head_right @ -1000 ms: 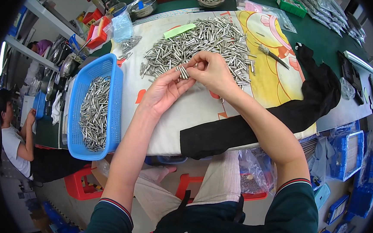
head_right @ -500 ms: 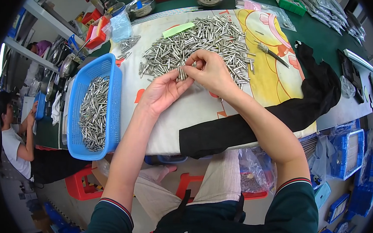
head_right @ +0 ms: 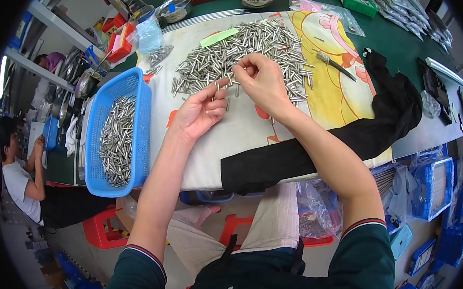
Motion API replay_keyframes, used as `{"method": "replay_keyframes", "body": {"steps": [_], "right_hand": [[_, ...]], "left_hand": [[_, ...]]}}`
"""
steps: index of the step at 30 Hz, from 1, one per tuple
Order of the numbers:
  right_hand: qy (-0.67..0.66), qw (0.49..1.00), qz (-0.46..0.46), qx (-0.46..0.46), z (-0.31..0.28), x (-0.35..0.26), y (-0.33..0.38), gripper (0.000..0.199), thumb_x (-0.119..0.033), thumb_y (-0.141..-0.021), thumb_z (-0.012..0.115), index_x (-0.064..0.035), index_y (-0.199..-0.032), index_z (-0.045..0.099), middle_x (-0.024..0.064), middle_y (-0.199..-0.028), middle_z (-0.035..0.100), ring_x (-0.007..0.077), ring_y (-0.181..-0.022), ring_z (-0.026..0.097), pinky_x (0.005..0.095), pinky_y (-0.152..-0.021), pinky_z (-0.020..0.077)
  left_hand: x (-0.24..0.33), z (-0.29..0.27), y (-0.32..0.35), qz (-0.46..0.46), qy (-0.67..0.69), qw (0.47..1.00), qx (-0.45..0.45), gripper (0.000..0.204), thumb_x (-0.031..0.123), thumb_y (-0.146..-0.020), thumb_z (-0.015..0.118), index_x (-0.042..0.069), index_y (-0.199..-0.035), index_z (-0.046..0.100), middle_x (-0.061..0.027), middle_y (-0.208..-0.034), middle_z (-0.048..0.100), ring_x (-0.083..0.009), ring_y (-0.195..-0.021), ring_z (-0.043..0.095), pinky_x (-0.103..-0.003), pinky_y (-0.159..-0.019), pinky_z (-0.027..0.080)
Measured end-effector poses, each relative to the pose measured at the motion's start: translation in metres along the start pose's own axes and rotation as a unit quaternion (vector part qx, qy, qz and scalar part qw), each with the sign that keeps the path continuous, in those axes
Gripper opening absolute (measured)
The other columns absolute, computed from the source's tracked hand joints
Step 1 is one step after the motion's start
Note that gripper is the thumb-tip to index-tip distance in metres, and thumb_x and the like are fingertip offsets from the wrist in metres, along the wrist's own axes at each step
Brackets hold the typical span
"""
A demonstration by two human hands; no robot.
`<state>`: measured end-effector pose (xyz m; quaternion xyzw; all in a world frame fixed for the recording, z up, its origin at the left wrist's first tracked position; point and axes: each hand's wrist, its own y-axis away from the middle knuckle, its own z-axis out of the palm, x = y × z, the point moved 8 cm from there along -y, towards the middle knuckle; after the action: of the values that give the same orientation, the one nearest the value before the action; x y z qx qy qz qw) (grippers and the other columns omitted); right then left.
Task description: Sorting small metal pins and grouping them on a workbench at a manufacturing facility.
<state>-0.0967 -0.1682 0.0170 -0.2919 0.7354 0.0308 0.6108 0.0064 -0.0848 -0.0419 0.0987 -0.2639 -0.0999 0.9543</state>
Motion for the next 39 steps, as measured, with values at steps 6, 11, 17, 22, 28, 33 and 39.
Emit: {"method": "replay_keyframes", "body": {"steps": [6,11,17,22,28,33,39], "right_hand": [[0.184,0.945,-0.258,0.086,-0.002,-0.029,0.016,0.007,-0.008,-0.072,0.065,-0.0072,-0.072,0.058,0.0056,-0.069,0.052,0.0234,-0.067,0.054,0.0355,-0.057,0.0435],[0.2,0.932,-0.286,0.099,-0.002,-0.04,0.022,0.008,-0.007,-0.072,0.065,-0.0066,-0.071,0.057,0.0059,-0.07,0.051,0.0232,-0.068,0.054,0.0349,-0.057,0.0437],[0.191,0.938,-0.279,0.081,0.004,-0.038,0.019,0.006,-0.01,-0.074,0.064,-0.0065,-0.074,0.058,0.0057,-0.075,0.054,0.024,-0.069,0.056,0.0353,-0.057,0.0445],[0.196,0.935,-0.29,0.056,0.008,-0.04,0.025,0.007,-0.008,-0.075,0.063,-0.0056,-0.076,0.057,0.0064,-0.075,0.054,0.0244,-0.07,0.056,0.0351,-0.059,0.0446],[0.191,0.936,-0.289,0.056,0.012,-0.038,0.027,0.006,-0.009,-0.075,0.063,-0.0054,-0.075,0.057,0.0064,-0.075,0.055,0.0248,-0.073,0.056,0.0356,-0.061,0.045],[0.2,0.932,-0.296,0.057,0.011,-0.046,0.03,0.005,-0.009,-0.075,0.062,-0.0061,-0.074,0.057,0.0065,-0.074,0.053,0.0248,-0.072,0.055,0.0361,-0.06,0.0446],[0.213,0.931,-0.294,0.045,0.012,-0.036,0.027,0.006,-0.01,-0.076,0.061,-0.0066,-0.075,0.057,0.0064,-0.073,0.051,0.0242,-0.072,0.054,0.0363,-0.059,0.0443]], "left_hand": [[-0.005,0.034,0.044,0.074,-0.228,0.97,-0.035,0.02,0.02,-0.097,0.042,0.003,-0.106,0.049,0.0041,-0.068,0.035,-0.0035,-0.052,0.026,-0.017,-0.047,0.023],[0.033,0.083,0.138,0.156,-0.435,0.887,-0.001,0.022,0.019,-0.097,0.042,0.001,-0.107,0.051,0.0048,-0.066,0.037,-0.0026,-0.055,0.026,-0.018,-0.048,0.022],[0.121,0.087,0.22,0.32,-0.782,0.455,0.281,0.017,0.007,-0.093,0.042,0.0,-0.101,0.056,-0.0021,-0.062,0.043,-0.0077,-0.057,0.04,-0.025,-0.052,0.033],[0.149,0.054,0.246,0.267,-0.815,0.404,0.32,0.017,0.009,-0.092,0.042,0.002,-0.1,0.056,-0.0079,-0.06,0.047,-0.0138,-0.053,0.045,-0.03,-0.051,0.034],[0.153,0.04,0.248,0.22,-0.853,0.328,0.342,0.018,0.013,-0.091,0.047,0.002,-0.102,0.056,-0.0178,-0.067,0.057,-0.0295,-0.062,0.059,-0.04,-0.058,0.042],[0.146,0.057,0.243,0.274,-0.904,0.141,0.298,0.035,0.021,-0.089,0.054,-0.001,-0.117,0.052,-0.0229,-0.118,0.053,-0.0366,-0.104,0.055,-0.04,-0.085,0.045],[0.058,0.118,0.166,0.312,-0.864,0.358,0.168,0.038,0.012,-0.088,0.055,0.002,-0.124,0.049,-0.0175,-0.136,0.041,-0.0336,-0.123,0.043,-0.039,-0.1,0.036]]}}
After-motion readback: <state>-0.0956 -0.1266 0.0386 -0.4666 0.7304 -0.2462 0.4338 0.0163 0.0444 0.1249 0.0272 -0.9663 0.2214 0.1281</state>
